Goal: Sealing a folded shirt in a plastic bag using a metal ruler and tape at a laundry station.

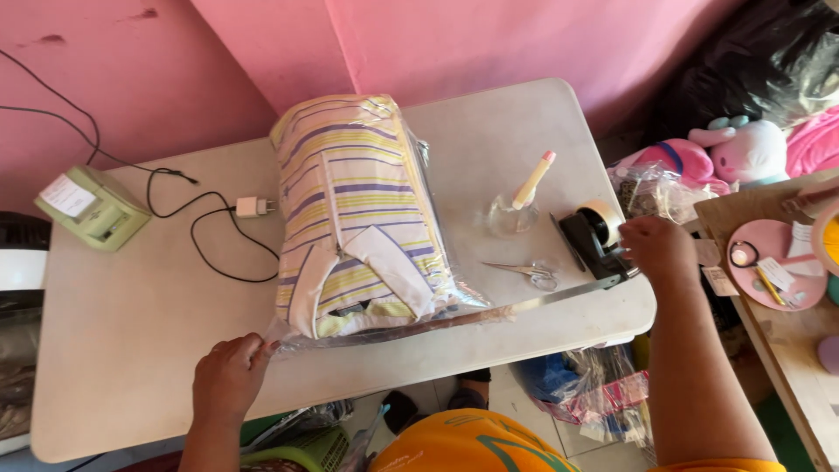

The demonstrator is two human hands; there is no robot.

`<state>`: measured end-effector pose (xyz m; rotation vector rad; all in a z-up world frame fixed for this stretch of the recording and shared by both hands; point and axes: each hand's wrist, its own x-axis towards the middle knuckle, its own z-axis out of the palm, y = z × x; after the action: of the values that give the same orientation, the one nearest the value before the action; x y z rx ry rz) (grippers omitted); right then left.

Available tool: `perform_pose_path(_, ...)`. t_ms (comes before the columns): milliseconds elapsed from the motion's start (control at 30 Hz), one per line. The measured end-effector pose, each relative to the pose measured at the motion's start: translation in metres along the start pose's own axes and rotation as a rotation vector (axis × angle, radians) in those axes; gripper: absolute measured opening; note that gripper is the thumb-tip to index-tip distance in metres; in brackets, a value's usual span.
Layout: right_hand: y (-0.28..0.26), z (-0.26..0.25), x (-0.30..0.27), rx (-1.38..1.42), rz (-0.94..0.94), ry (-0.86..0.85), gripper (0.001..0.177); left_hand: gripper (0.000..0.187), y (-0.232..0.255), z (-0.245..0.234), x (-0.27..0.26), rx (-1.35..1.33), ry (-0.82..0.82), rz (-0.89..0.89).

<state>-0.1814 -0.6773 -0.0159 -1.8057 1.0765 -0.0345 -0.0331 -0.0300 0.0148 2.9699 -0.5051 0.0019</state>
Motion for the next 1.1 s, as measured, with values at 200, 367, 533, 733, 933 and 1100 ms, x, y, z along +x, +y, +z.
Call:
perform_pose_path(200,0.176,-0.023,0.097,-1.447,-0.713,0.152,0.052,0.036,-0.005,0.004,0.003,0.091,-0.073,-0.038)
perform_pose_path(367,0.086,0.000,0.031,-0.001,0.230,0.040,0.045,0.038,-0.004,0.002,0.004,0.092,-0.141,-0.095)
perform_pose_path(533,0.085,-0.001,0.031,0.247,0.248,0.061,0.032,0.038,-0.004,0.001,0.004,0.105,-0.170,-0.101)
perform_pose_path(733,0.130,-0.007,0.000,0.997,-0.073,-0.069,0.013,0.038,-0.004,0.000,0.001,0.097,-0.164,-0.095)
perform_pose_path(933,0.169,0.005,-0.014,1.284,-0.068,0.006,0.015,0.042,-0.001,-0.005,0.002,0.089,-0.198,-0.101)
perform_pose_path(1100,0.180,-0.006,-0.004,1.230,-0.048,-0.001,0.022,0.047,0.000,-0.005,0.003,0.116,-0.243,-0.137)
